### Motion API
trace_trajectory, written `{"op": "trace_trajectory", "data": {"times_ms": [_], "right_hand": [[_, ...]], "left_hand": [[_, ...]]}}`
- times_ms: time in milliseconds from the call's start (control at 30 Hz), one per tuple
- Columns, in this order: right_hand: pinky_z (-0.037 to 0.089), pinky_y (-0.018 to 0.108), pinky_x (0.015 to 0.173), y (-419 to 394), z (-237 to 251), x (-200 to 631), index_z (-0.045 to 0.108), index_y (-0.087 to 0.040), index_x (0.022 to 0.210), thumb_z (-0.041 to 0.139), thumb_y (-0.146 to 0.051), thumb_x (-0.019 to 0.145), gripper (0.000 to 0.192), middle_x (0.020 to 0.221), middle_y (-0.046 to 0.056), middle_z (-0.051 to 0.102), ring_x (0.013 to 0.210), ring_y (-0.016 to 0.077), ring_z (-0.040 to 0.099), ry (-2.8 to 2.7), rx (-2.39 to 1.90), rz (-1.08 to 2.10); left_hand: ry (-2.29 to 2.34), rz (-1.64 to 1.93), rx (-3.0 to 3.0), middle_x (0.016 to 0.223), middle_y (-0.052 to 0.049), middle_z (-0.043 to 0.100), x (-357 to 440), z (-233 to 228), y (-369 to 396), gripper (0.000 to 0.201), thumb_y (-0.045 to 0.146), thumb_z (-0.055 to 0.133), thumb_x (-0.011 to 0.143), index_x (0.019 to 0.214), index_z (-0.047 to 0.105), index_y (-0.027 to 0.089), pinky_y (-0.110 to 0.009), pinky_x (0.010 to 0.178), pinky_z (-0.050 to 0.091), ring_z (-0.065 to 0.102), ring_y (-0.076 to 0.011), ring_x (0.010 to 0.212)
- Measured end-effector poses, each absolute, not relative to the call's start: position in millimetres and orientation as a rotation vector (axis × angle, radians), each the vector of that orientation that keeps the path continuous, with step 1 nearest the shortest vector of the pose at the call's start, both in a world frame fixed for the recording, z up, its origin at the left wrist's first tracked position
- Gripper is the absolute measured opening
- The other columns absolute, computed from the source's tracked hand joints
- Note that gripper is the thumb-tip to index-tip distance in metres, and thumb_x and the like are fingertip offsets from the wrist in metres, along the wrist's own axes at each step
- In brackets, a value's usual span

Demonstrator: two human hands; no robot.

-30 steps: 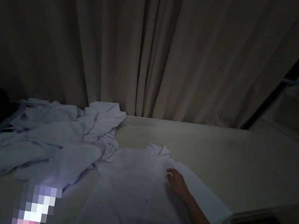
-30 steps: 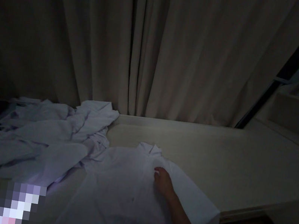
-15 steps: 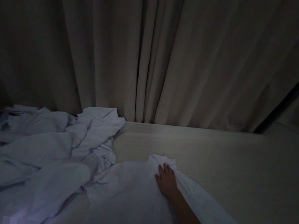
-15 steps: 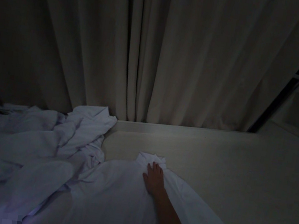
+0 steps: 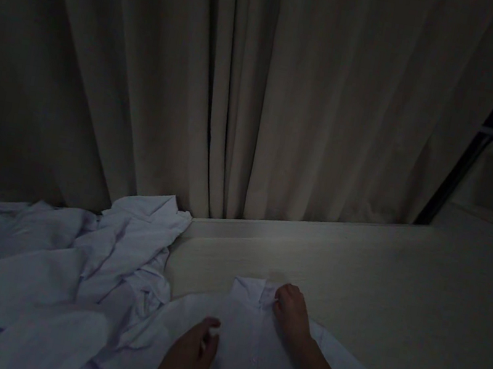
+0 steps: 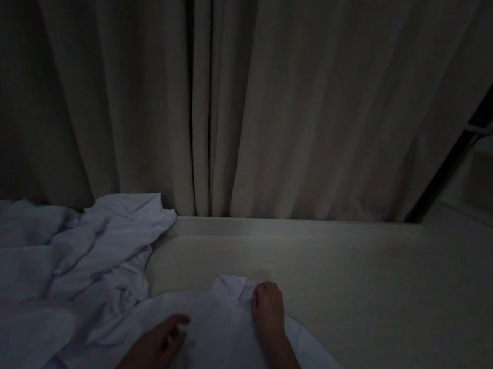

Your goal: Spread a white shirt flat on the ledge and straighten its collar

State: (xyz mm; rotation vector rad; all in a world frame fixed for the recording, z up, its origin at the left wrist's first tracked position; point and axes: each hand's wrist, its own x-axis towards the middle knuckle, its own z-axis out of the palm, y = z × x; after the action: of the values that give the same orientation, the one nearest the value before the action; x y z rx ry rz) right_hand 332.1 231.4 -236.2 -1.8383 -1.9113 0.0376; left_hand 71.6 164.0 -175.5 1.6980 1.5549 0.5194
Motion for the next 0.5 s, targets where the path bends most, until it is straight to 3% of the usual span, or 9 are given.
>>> {"op": "trace_trajectory", "data": {"times_ms": [100, 267, 367, 500], "right_hand": [[0.037, 0.029, 0.082, 207, -247, 327, 0.059, -0.020, 0.082, 0.045, -0.003, 0.072, 0.024, 0.088, 0.003, 0.059, 0.089, 0.0175, 0.049, -1.986, -1.734, 0.025], [0.037, 0.032, 0.088, 177, -260, 327, 0.061, -0.023, 0.091, 0.049, -0.009, 0.078, 0.022, 0.096, 0.003, 0.061, 0.094, 0.0187, 0.051, -2.090, -1.639, 0.152], [0.038, 0.032, 0.093, 170, -270, 327, 0.061, -0.026, 0.103, 0.049, -0.009, 0.079, 0.032, 0.107, 0.003, 0.061, 0.101, 0.0194, 0.051, -2.038, -1.619, 0.202], [0.040, 0.036, 0.095, 169, -280, 323, 0.062, -0.023, 0.106, 0.047, -0.008, 0.078, 0.035, 0.109, 0.007, 0.059, 0.104, 0.0219, 0.050, -1.904, -1.689, 0.152]], "left_hand": [[1.634, 0.605, 1.724, 0.080, -0.005, 0.068, 104, -175, 233, 0.038, 0.047, 0.035, 0.084, 0.105, 0.054, 0.022, -0.033, 0.076, 0.045, 0.064, -0.0196, 0.076], [1.677, 0.578, 1.377, 0.059, -0.011, 0.065, 146, -204, 296, 0.060, 0.064, 0.029, 0.080, 0.079, 0.059, 0.013, -0.037, 0.049, 0.044, 0.058, -0.0232, 0.043], [1.624, 0.671, 1.228, 0.048, -0.006, 0.060, 157, -223, 312, 0.050, 0.061, 0.044, 0.077, 0.068, 0.059, 0.014, -0.034, 0.050, 0.045, 0.058, -0.0219, 0.043], [1.490, 0.816, 1.020, 0.052, 0.003, 0.059, 154, -241, 314, 0.029, 0.043, 0.056, 0.080, 0.071, 0.058, 0.016, -0.029, 0.056, 0.048, 0.056, -0.0118, 0.048]]}}
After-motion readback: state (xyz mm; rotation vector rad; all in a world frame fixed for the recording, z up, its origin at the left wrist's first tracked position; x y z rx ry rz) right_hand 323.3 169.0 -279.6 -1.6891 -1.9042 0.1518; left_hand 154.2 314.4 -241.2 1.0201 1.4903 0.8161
